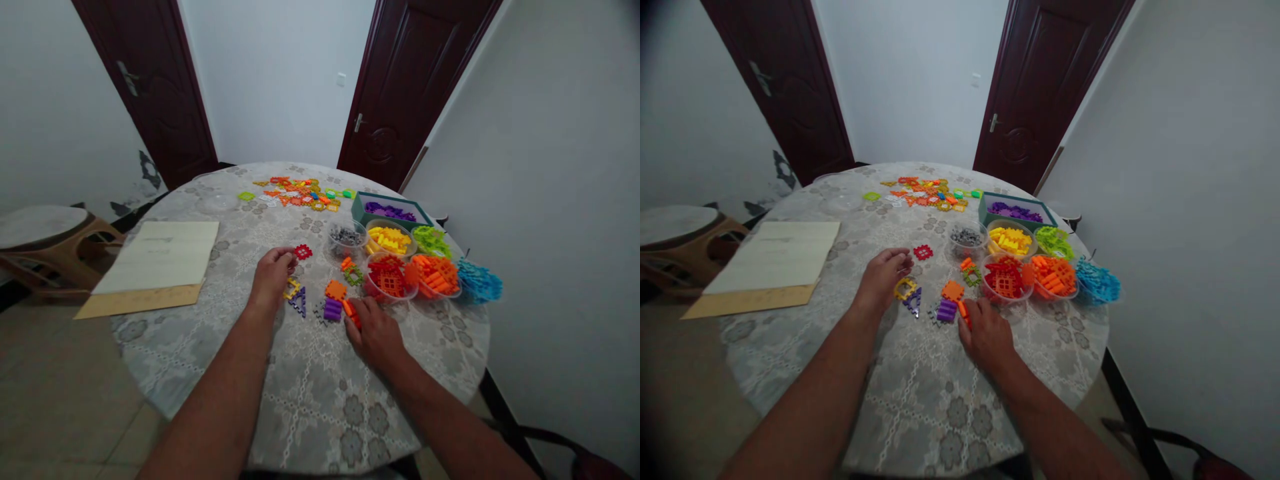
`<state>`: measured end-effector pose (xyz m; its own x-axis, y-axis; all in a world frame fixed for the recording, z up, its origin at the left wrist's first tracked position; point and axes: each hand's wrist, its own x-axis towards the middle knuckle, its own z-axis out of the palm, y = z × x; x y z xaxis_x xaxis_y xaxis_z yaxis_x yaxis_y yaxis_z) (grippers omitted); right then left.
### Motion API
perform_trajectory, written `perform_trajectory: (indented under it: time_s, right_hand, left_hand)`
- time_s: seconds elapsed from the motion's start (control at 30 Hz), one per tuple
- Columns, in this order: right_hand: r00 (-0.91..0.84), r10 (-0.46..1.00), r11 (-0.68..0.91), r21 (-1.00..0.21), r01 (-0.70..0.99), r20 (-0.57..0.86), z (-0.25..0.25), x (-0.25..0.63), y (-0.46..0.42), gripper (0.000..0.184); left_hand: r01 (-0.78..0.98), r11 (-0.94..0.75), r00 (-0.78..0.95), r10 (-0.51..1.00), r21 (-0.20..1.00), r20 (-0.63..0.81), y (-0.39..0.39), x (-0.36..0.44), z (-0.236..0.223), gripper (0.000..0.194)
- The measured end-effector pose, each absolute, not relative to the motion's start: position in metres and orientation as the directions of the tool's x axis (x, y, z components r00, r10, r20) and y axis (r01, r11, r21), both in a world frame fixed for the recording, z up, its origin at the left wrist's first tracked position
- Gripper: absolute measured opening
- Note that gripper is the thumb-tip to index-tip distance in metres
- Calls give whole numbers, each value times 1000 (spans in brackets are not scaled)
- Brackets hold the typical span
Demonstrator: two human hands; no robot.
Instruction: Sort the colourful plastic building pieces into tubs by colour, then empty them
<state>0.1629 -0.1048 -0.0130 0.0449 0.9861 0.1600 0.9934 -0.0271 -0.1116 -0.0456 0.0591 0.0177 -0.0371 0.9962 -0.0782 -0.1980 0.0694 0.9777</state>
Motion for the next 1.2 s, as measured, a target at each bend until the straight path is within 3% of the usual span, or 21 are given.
perform_trajectory:
  time_s: [0.13, 0.33, 0.53, 0.6, 0.87, 1.03, 1.2]
  right_hand:
    - [54, 980, -28, -135, 990, 193, -15, 163, -104, 36]
    - [42, 972, 2, -190, 982, 232, -16, 167, -100, 31]
    - [25, 945, 67, -267, 961, 325, -25, 173, -96, 25]
    - [14, 938, 92, -289, 953, 346, -26, 174, -97, 24]
    - [-62, 914, 218, -357, 908, 401, -28, 175, -99, 22]
    - [-63, 917, 225, -380, 897, 394, -28, 176, -101, 27]
    - [-29, 946, 147, -347, 926, 322, -28, 176, -101, 16]
  left_hand:
    - [109, -51, 16, 999, 993, 50, 50, -56, 15, 24]
    - [418, -372, 183, 928, 829, 324, 21, -48, -10, 44]
    - [682, -523, 439, 852, 512, 285, -9, -29, -26, 84]
    - [726, -540, 469, 842, 426, 267, -16, -25, -27, 87]
    - [704, -624, 535, 780, 339, 324, -25, -17, -19, 45]
    - [714, -668, 583, 734, 212, 348, -34, -13, -15, 42]
    - [724, -683, 614, 703, 97, 358, -34, -11, -20, 30]
